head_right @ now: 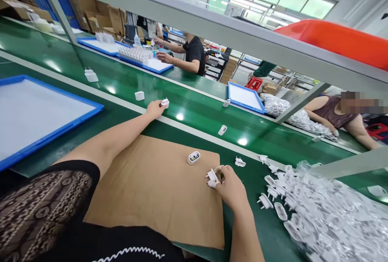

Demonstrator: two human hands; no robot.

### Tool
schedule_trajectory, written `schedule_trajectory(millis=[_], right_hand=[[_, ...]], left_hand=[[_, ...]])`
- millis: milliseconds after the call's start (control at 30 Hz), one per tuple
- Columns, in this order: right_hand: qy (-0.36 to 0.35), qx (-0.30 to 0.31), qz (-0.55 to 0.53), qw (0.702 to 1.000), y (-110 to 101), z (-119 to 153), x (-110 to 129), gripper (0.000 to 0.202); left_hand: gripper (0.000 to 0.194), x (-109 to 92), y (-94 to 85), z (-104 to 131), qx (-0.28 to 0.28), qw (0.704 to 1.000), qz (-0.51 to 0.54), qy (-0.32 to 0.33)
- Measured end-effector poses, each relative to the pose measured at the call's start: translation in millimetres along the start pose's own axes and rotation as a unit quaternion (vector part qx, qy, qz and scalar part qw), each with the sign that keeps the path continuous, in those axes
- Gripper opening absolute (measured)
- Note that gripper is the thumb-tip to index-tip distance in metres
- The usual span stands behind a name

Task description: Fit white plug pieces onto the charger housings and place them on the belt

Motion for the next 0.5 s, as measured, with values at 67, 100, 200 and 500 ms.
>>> schedule_trajectory(millis=[67,100,200,500], right_hand=[[0.021,-0.029,-0.083,0.996,-2.5,-2.2,-6.4,0.023],[0.026,-0.043,-0.136,0.989,-4.5,-2.8,-8.8,0.026],[0.018,-0.073,-0.305,0.949,-11.5,-3.9,-10.0,0.035],[0.086,-0.061,-0.602,0.791,-22.5,-0.3,-2.6,0.055]], left_hand=[[0.031,2.1,7.1,-14.8,0.007,1.000,-0.011,-0.018],[0.033,2.6,8.4,-18.2,0.006,1.000,-0.017,-0.023],[0.050,6.3,-1.0,-21.7,-0.045,0.998,-0.029,-0.022],[0.041,89.9,-70.5,-52.1,-0.112,0.985,0.008,-0.133]])
Point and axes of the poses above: each hand's wrist, its own z-axis away from the middle knuckle, its own y-axis out of the palm, x = y × z, the point moved 4 cm from there along -z, towards the middle knuckle, and after that the axes turned 3 degrees about -z, right-handed, at the moved point
